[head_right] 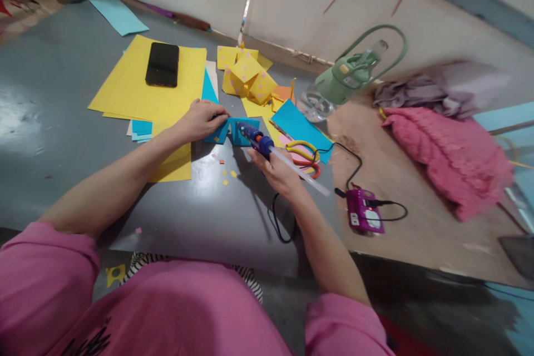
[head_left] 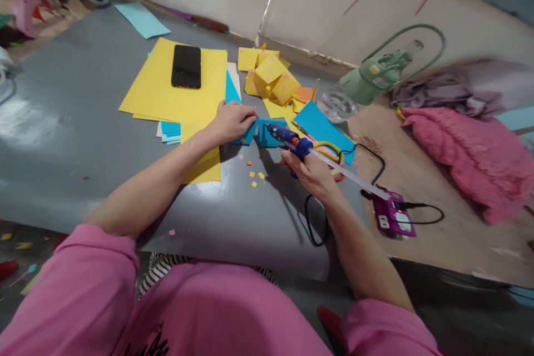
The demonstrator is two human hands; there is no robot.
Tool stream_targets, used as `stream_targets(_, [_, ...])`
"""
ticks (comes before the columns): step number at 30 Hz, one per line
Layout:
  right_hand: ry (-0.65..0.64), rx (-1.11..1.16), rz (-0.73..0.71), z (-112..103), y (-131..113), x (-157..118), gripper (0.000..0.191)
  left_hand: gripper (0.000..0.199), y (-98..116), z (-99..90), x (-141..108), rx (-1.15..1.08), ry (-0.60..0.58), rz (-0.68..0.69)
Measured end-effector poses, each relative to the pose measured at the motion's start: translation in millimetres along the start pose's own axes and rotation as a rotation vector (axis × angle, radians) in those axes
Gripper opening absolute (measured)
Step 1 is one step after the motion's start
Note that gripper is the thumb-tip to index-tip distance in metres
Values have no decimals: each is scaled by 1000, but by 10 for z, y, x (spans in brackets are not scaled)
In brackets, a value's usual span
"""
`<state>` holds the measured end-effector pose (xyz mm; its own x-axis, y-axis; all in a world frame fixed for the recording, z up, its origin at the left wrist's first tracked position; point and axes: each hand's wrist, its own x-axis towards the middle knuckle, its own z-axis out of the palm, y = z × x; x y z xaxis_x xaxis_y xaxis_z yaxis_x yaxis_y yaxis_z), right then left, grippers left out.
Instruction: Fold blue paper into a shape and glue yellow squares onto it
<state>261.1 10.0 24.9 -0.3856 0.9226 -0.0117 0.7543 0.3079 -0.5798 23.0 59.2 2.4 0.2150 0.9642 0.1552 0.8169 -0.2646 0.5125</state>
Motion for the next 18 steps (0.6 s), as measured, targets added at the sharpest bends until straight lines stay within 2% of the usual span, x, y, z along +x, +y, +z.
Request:
stream_targets(6, [7,13,-6,11,7,2,62,35,-9,2,1,-7,4,4])
stream_targets(13, [-26,118,148,7,5,-66,66,36,4,-9,-4,-5,-17,2])
stream_targets(18, [-2,96,67,22,-38,-45,64,36,2,5,-5,-11,-4,6])
